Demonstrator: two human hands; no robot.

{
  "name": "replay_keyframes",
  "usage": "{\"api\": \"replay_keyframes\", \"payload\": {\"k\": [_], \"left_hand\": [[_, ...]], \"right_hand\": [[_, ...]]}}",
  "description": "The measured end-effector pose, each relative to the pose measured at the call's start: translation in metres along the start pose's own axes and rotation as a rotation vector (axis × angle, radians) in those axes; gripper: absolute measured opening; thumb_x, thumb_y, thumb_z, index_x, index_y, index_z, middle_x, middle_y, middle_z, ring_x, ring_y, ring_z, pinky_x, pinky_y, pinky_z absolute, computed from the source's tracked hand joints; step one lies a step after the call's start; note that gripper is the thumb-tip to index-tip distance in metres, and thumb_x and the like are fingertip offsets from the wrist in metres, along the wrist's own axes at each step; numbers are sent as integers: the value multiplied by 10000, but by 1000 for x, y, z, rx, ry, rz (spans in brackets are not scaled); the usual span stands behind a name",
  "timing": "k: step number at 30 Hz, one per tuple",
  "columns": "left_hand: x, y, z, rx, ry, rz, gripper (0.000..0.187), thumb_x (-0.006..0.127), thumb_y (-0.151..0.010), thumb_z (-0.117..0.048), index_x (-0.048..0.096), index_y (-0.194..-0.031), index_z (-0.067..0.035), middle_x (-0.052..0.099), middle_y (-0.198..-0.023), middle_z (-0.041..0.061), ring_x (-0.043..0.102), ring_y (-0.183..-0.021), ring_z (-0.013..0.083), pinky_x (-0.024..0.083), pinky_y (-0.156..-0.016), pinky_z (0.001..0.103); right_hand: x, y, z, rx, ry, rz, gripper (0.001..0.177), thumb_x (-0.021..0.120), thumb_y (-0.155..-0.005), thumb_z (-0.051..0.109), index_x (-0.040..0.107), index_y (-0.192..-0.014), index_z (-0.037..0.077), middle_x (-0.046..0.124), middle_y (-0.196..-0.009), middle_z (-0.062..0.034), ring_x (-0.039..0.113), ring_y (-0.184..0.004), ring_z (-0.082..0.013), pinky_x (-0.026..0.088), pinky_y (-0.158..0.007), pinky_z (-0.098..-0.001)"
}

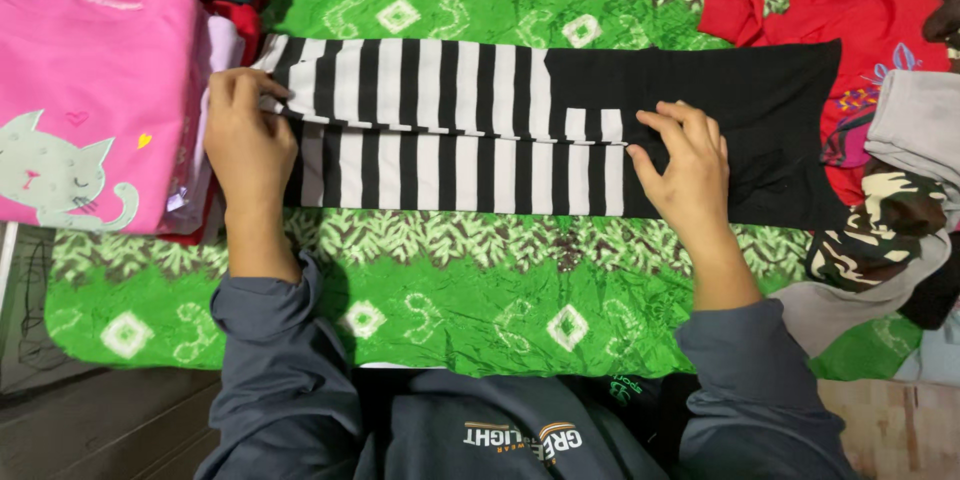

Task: The person folds a striped and black long-sleeve shirt and a red hoodie on a green patterned surface. They smooth and align each garment, fold them into compact rectangles, and place them into a stack of folded clothes on the left side of the frame.

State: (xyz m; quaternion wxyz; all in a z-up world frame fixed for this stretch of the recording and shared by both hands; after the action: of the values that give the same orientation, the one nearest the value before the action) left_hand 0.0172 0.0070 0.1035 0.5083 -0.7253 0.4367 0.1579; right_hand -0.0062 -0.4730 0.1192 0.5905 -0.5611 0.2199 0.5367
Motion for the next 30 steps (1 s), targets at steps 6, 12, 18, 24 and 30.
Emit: {"api": "replay_keyframes", "payload": {"k": [6,12,18,24,30], "left_hand": [[24,6,21,-162,-62,249,23,707,-945,-115,713,-951,-136,663,-1076,79,679,-890,340,525,-753,465],[32,6,12,3,-123,57,280,666,-888,25,721,-1121,-121,640,-1144,92,669,-1004,326,550,-836,442],[36,3,18,-44,-229,5,301,660,-918,31,746,-1166,-117,661,-1225,48,663,-1030,296,544,-805,409],[46,9,-13,137,-371,-63,190,689,-953,-62,727,-1135,-100,618,-1378,136,555,-1332,367,448,-1042,527],[120,-24,-3,58,-107,285,648,654,-1031,-372,471,-1531,-2,398,-1563,256,377,-1406,525,283,-1117,610]], "right_hand": [[42,12,-2,82,229,93,398,784,-865,232,716,-1238,110,627,-1165,-95,592,-1086,-319,475,-861,-460],[52,21,-14,72,227,-69,281,703,-909,90,742,-1183,139,623,-1089,-68,596,-1056,-298,470,-882,-440],[46,19,-23,57,143,-130,240,673,-883,48,748,-1097,125,617,-1038,-76,586,-1023,-300,472,-907,-435],[52,16,-21,57,113,-83,219,695,-887,87,721,-1104,110,607,-1047,-83,568,-1037,-310,459,-899,-447],[52,17,-25,75,92,-86,201,703,-890,102,720,-1089,122,607,-1031,-66,566,-1037,-306,452,-892,-451]]}}
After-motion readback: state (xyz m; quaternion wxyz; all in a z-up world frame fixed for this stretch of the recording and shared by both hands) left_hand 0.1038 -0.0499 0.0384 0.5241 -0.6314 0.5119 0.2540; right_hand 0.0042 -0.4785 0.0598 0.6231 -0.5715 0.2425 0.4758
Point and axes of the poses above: each hand's wrist, its own y-axis away from the middle knuckle, its own x-axis out of the palm, z = x × y, the point moved 7 cm from there along -y, towards the middle knuckle
